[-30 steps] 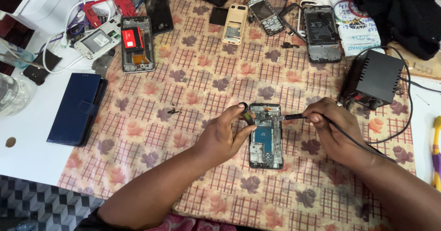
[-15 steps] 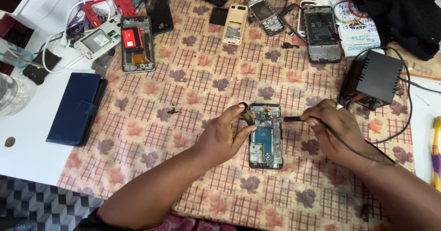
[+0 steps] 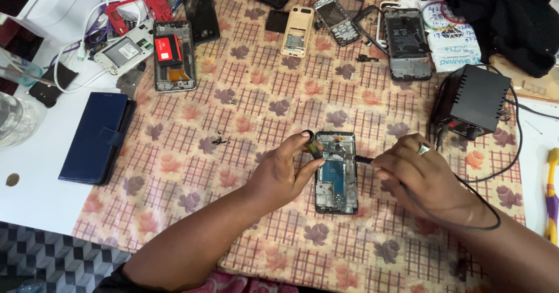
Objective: The person uses a soldering iron to work on the motherboard of a disassembled mobile phone. They hold the phone with one hand and apply the soldering iron to various points on the circuit board with the other hand.
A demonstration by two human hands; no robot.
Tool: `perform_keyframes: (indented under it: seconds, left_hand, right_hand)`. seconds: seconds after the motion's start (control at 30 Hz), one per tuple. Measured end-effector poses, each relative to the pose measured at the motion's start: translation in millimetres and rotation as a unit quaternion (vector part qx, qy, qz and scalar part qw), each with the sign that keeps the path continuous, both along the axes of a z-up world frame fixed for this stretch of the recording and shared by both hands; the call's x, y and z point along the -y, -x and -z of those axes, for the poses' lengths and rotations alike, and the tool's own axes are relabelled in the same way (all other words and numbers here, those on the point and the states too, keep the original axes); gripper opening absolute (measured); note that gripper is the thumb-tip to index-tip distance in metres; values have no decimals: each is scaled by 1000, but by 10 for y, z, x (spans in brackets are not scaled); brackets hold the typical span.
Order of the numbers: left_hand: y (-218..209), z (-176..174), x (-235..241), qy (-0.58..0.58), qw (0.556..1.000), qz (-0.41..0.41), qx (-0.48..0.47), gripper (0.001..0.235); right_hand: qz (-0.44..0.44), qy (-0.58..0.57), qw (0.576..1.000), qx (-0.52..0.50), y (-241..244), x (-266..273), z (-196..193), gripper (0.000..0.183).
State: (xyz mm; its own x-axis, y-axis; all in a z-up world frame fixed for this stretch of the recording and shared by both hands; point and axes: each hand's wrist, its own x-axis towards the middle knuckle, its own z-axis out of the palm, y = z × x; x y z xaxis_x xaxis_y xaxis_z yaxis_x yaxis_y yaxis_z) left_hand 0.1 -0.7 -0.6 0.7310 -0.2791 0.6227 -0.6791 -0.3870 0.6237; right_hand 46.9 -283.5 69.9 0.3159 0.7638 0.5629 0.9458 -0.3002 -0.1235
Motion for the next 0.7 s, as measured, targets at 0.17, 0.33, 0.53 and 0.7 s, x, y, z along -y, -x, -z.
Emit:
perform_keyframes:
  seconds: [0.17,0.33,0.53,0.7]
  left_hand:
    - [-1,-2,0,3,1000,3,8,76]
    - [5,-4,-1,5,1000,6,3,76]
    - [-3,-3,-9,-3,1000,6,10,74]
    - [2,-3,-9,-6,1000,-2,30,72]
  right_hand:
    - [35,-55,994,-87,-60,54,104,15]
    - [48,-102,984,-141,-65,74,123,10]
    - [83,-111,976,-165,-29,98,37,6]
    - [50,-95,986,-131,-20,90,5,9]
